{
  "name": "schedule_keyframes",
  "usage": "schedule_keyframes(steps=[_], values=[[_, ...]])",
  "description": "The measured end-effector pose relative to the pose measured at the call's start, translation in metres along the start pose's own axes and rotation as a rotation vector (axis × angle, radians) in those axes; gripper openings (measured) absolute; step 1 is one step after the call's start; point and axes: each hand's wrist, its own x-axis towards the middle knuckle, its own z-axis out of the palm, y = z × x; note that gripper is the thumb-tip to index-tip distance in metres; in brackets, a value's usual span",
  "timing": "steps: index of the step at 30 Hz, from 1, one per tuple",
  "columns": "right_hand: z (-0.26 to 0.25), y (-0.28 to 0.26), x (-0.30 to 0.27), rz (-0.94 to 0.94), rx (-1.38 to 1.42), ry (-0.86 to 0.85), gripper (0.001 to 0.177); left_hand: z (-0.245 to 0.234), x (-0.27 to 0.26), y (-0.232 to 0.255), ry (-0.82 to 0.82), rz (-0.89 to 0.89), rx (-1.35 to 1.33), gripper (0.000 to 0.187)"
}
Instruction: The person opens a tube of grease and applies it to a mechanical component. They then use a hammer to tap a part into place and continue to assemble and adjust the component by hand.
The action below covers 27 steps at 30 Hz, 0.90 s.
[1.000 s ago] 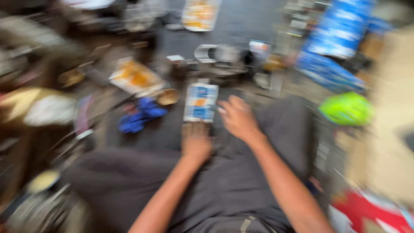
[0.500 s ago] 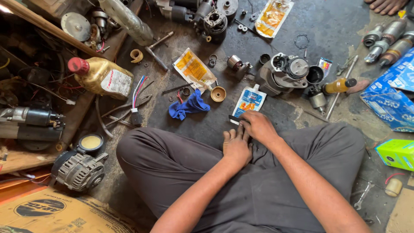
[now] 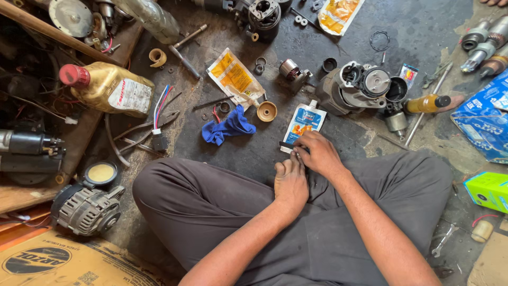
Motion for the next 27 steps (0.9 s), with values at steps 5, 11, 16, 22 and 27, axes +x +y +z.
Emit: schedule_keyframes(steps=[5, 11, 16, 22, 27], values=[[0.003, -0.004, -0.003, -0.096, -0.062, 0.016, 0.014, -0.004, 0.004, -0.007, -0.074, -0.005, -0.138, 0.063], [0.003, -0.005, 0.004, -0.135, -0.159, 0.19, 0.013, -0.01, 0.007, -0.011, -0.051, -0.008, -0.225, 0.066], [-0.006, -0.008, 0.004, -0.095, -0.111, 0.242, 0.012, -0.014, 0.007, -0.011, -0.065, 0.0, -0.243, 0.068], [0.004, -0.008, -0.012, -0.118, -0.206, 0.055, 0.01, -0.01, 0.004, -0.012, -0.134, 0.003, -0.288, 0.073], [0.005, -0.001, -0.005, -0.099, -0.18, 0.144, 0.01, -0.016, 0.009, -0.013, -0.186, 0.012, -0.283, 0.073]])
